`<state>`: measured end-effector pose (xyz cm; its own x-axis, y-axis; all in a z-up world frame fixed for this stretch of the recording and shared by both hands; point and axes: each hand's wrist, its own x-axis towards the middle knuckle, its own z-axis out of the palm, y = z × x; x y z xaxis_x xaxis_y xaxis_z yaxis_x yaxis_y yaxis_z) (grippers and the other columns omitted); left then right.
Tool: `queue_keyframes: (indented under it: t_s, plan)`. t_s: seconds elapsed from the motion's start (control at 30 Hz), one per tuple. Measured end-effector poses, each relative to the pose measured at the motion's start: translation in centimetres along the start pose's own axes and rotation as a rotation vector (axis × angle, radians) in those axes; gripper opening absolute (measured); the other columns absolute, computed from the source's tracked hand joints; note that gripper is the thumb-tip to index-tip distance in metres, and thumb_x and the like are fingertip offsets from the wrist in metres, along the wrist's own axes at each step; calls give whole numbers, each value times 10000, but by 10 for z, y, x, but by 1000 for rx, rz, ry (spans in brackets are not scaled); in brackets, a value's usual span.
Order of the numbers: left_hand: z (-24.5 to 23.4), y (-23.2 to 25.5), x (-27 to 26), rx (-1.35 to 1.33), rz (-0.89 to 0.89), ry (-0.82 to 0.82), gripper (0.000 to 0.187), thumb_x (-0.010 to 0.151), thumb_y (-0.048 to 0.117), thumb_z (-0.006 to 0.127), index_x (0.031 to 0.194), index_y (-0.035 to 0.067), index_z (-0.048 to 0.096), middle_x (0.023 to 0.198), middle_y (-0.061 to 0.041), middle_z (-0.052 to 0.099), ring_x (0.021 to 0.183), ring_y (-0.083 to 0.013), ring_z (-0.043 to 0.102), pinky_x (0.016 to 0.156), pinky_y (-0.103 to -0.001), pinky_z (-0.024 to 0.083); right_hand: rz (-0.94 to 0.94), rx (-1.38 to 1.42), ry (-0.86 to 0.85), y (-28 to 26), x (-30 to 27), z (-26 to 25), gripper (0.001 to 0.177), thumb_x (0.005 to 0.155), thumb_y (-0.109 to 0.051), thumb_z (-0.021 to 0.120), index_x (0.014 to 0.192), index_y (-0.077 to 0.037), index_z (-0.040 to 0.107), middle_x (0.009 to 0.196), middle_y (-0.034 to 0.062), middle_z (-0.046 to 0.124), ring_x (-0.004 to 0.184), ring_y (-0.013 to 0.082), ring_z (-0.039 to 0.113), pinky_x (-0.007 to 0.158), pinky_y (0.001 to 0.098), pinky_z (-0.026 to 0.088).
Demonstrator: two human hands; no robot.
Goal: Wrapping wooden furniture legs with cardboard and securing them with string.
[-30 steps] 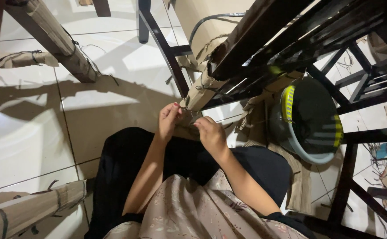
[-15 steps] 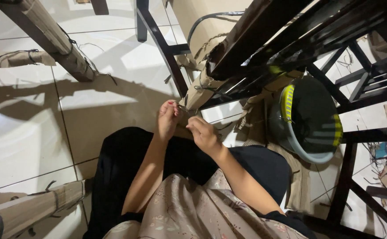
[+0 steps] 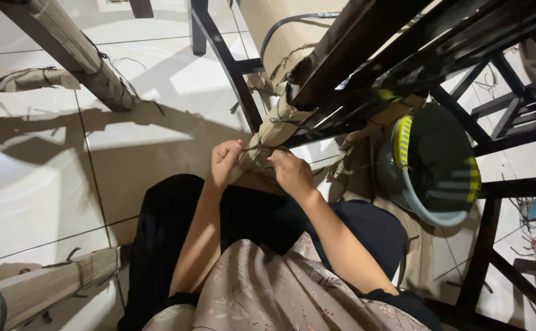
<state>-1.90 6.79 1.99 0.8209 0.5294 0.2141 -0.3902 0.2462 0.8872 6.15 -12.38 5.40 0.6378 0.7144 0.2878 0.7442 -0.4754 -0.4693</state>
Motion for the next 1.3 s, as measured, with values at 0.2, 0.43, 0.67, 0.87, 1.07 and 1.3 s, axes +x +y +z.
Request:
queue_keyframes:
  t_s: [0.2, 0.43, 0.67, 0.87, 1.07, 1.3]
  plan:
    - [-1, 2, -4, -101, -103, -155, 494, 981, 100, 583, 517, 128, 419, 460, 7, 290, 442, -100, 231, 420, -239, 254, -18, -50, 8, -20, 4, -10, 232, 1039, -314, 606, 873, -156, 569, 680, 103, 628, 687, 369, 706, 583, 479, 573]
    - [-12, -18, -10, -431, -324, -223, 407, 961, 152, 586, 614, 164, 373, 484, 43, 231, 364, -47, 196, 340, -196, 185, 16, 32, -21, -26, 4, -15, 260, 1064, -300, 563, 853, -148, 547, 671, 84, 591, 695, 357, 701, 591, 430, 565]
    - [-47, -1, -21, -534, -502, -553, 467, 1003, 197, 540, 563, 111, 407, 509, 50, 241, 374, -12, 232, 340, -168, 184, 46, 147, -46, -30, 6, -26, 298, 1070, -295, 584, 835, -114, 549, 684, 129, 568, 718, 386, 678, 612, 427, 555]
    - [-23, -11, -5, -404, -94, -46, 407, 1147, 274, 378, 763, 143, 361, 747, 41, 259, 670, -112, 326, 677, -239, 306, 32, 107, -37, -35, 4, -23, 300, 1063, -289, 586, 823, -110, 563, 678, 134, 576, 703, 395, 676, 592, 450, 549]
    - [1, -7, 4, -474, 34, 164, 383, 1148, 290, 357, 807, 118, 358, 826, 20, 274, 805, -159, 378, 812, -273, 369, 24, -43, 52, -21, 6, -9, 317, 1043, -322, 622, 793, -129, 602, 610, 103, 593, 621, 352, 682, 545, 422, 556]
    - [-6, -20, 5, -420, -227, 340, 376, 1129, 229, 475, 775, 101, 487, 749, 41, 277, 695, -138, 392, 706, -286, 370, 34, -89, 248, -21, 10, 16, 291, 988, -246, 709, 755, -84, 644, 560, 123, 627, 571, 364, 681, 496, 433, 554]
